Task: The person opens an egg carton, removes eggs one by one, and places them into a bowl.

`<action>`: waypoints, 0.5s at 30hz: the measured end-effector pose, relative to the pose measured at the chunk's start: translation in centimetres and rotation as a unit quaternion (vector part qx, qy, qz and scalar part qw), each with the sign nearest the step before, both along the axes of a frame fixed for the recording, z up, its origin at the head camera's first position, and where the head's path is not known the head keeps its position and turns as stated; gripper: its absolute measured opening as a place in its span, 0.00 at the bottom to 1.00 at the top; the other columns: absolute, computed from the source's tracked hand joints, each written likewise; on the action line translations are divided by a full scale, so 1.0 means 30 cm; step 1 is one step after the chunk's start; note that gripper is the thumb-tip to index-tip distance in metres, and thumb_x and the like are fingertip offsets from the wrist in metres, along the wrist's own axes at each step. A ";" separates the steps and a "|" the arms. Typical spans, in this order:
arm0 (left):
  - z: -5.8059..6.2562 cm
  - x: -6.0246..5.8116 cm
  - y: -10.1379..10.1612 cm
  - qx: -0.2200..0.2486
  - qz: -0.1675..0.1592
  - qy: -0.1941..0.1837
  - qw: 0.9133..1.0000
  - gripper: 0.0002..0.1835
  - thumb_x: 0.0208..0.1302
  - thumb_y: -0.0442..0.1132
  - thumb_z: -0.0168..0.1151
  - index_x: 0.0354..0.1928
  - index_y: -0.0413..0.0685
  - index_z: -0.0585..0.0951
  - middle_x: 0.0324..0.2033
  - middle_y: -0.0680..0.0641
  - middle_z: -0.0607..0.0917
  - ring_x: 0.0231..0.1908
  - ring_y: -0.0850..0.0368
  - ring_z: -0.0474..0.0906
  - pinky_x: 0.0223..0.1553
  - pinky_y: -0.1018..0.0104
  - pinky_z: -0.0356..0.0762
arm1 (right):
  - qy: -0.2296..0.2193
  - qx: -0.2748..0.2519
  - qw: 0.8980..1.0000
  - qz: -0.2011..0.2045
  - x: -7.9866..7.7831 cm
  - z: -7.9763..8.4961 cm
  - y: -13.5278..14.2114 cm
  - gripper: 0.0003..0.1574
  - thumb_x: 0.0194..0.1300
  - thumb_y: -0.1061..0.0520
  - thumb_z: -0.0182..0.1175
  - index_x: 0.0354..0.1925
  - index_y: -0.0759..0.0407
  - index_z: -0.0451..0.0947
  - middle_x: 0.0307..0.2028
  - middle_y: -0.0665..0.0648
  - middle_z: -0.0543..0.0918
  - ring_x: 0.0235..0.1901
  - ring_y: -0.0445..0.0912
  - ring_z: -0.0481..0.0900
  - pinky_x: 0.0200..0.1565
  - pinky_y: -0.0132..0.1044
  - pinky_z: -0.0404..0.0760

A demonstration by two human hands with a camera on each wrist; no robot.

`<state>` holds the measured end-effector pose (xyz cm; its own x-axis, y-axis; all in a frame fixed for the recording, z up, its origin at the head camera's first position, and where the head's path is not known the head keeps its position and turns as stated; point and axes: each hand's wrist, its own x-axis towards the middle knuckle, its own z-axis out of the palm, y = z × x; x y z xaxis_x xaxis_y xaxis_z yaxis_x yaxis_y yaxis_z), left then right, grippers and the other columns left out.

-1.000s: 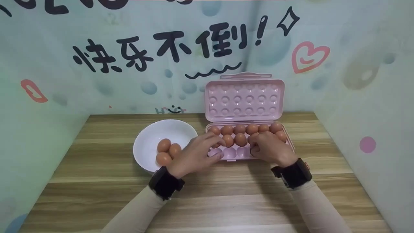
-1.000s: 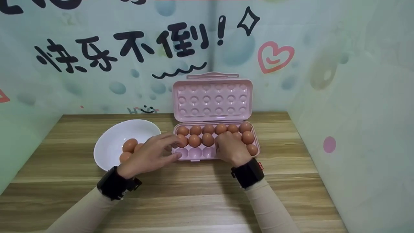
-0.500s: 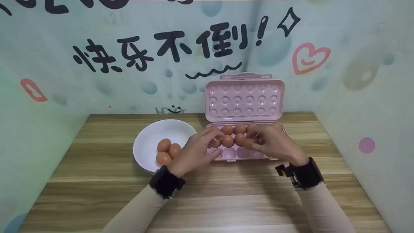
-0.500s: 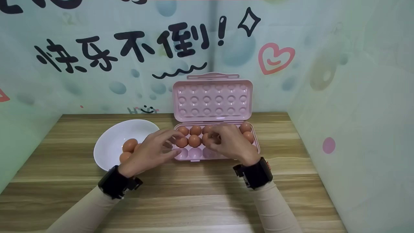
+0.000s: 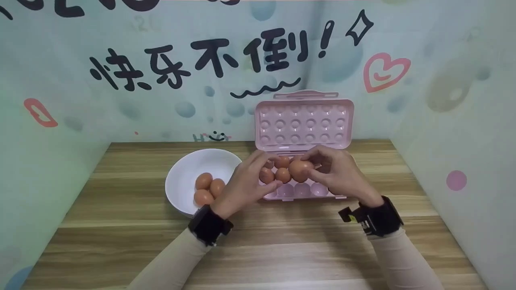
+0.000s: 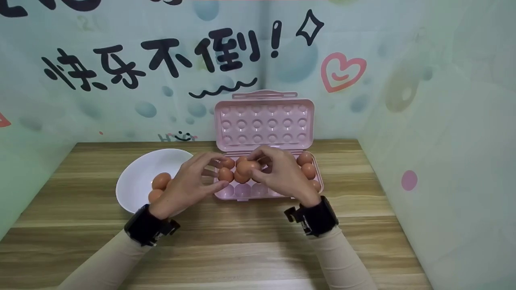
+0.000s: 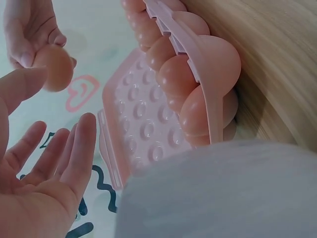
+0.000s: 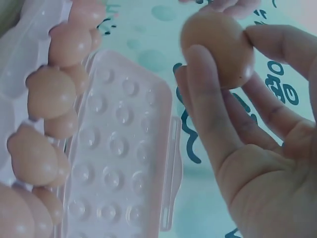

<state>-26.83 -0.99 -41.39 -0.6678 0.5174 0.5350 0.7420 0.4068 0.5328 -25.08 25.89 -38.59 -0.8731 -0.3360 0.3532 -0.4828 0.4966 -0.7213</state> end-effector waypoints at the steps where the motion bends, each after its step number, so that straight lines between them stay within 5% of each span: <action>1: 0.001 0.000 0.001 0.003 -0.003 0.002 1.000 0.29 0.63 0.38 0.78 0.64 0.48 0.78 0.56 0.49 0.80 0.54 0.50 0.81 0.56 0.56 0.83 | 0.002 -0.002 1.000 0.005 0.000 -0.001 -0.003 0.15 0.66 0.62 0.74 0.50 0.56 0.85 0.48 0.50 0.90 0.45 0.44 0.89 0.49 0.37 0.88; 7: 0.003 0.003 0.008 0.015 -0.024 0.012 1.000 0.27 0.61 0.38 0.80 0.61 0.47 0.80 0.56 0.50 0.83 0.54 0.53 0.82 0.52 0.66 0.83 | -0.010 0.000 0.999 0.052 -0.001 -0.013 -0.016 0.18 0.70 0.51 0.72 0.54 0.55 0.83 0.52 0.49 0.88 0.52 0.45 0.88 0.55 0.41 0.87; 15: 0.001 0.007 0.023 0.029 -0.049 0.004 0.998 0.22 0.61 0.36 0.79 0.54 0.42 0.81 0.55 0.47 0.83 0.49 0.55 0.83 0.47 0.71 0.86 | -0.042 -0.032 0.994 0.094 0.003 -0.021 -0.029 0.15 0.72 0.56 0.70 0.54 0.57 0.82 0.56 0.53 0.85 0.58 0.49 0.86 0.61 0.43 0.84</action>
<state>-26.61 -0.29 -41.34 -0.6116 0.5484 0.5703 0.7807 0.3012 0.5475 -24.98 25.01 -39.22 -0.8242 -0.4757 0.3074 -0.4993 0.3541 -0.7907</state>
